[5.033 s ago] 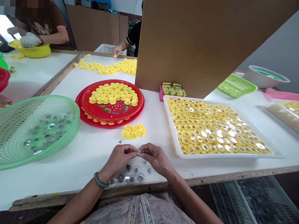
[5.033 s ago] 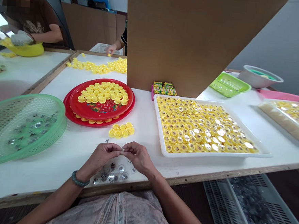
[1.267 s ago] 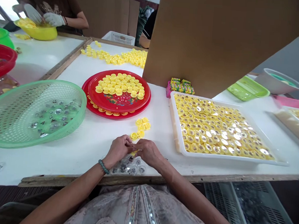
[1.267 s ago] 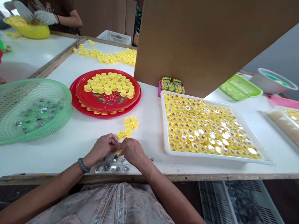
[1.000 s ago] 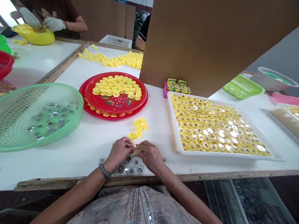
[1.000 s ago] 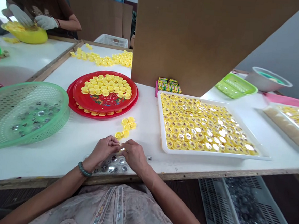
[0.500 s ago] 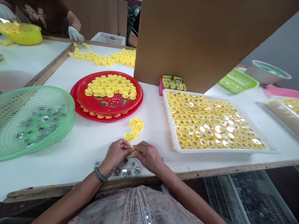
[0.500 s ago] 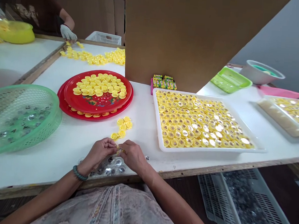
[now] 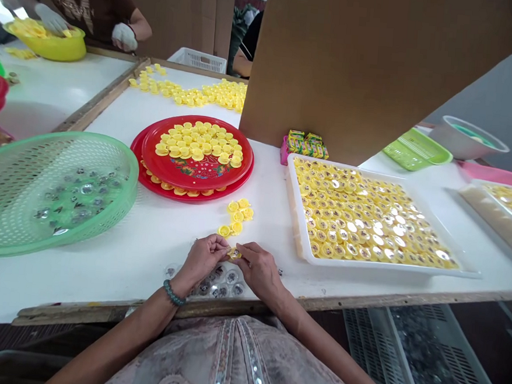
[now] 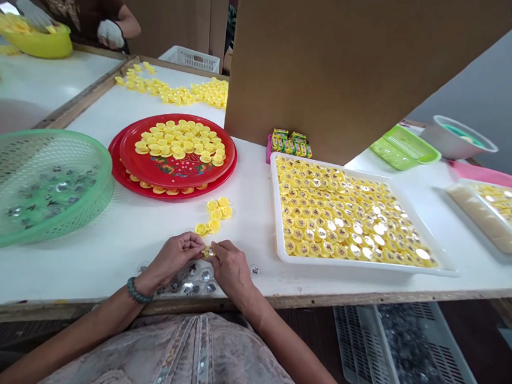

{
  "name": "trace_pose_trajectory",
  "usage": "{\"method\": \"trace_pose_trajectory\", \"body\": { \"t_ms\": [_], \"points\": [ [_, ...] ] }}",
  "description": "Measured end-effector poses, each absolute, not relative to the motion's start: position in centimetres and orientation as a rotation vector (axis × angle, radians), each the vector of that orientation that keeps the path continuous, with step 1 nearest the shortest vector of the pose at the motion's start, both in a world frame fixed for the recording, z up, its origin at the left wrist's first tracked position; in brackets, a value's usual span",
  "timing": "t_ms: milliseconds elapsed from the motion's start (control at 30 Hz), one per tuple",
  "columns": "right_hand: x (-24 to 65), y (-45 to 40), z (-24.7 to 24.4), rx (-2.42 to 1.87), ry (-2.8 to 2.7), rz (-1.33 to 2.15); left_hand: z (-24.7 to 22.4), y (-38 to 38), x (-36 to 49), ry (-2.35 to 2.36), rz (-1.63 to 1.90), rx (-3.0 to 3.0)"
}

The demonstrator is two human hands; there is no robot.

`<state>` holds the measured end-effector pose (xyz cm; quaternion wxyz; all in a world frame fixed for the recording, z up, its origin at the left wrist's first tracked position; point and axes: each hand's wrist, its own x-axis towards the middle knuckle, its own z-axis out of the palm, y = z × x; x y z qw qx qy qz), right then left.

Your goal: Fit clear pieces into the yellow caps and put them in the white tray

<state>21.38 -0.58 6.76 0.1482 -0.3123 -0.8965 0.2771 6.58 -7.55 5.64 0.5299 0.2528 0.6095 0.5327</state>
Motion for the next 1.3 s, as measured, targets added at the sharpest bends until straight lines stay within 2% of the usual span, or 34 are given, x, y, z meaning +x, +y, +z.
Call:
{"method": "trace_pose_trajectory", "body": {
  "t_ms": [333,767,900,1100,1200,1300],
  "points": [
    [21.0,0.0,7.7,-0.891,-2.778,0.708,5.7,-7.7,6.4,1.438,1.270,0.674],
    [18.9,1.8,9.9,-0.814,-3.161,0.547,5.5,-6.9,6.0,1.655,1.093,0.663],
    [20.4,1.5,9.6,-0.688,-3.030,0.483,6.1,-6.7,6.0,1.653,1.058,0.754],
    [23.6,1.5,10.3,-0.773,-2.777,0.506,7.7,-6.1,7.0,1.531,1.108,0.662],
    [25.3,4.3,12.1,-0.849,-2.607,0.508,8.6,-5.9,6.8,1.565,1.151,0.633],
    [27.1,9.6,13.7,-1.080,-2.423,0.317,9.2,-6.2,6.1,1.677,1.127,0.647]
  ]
}}
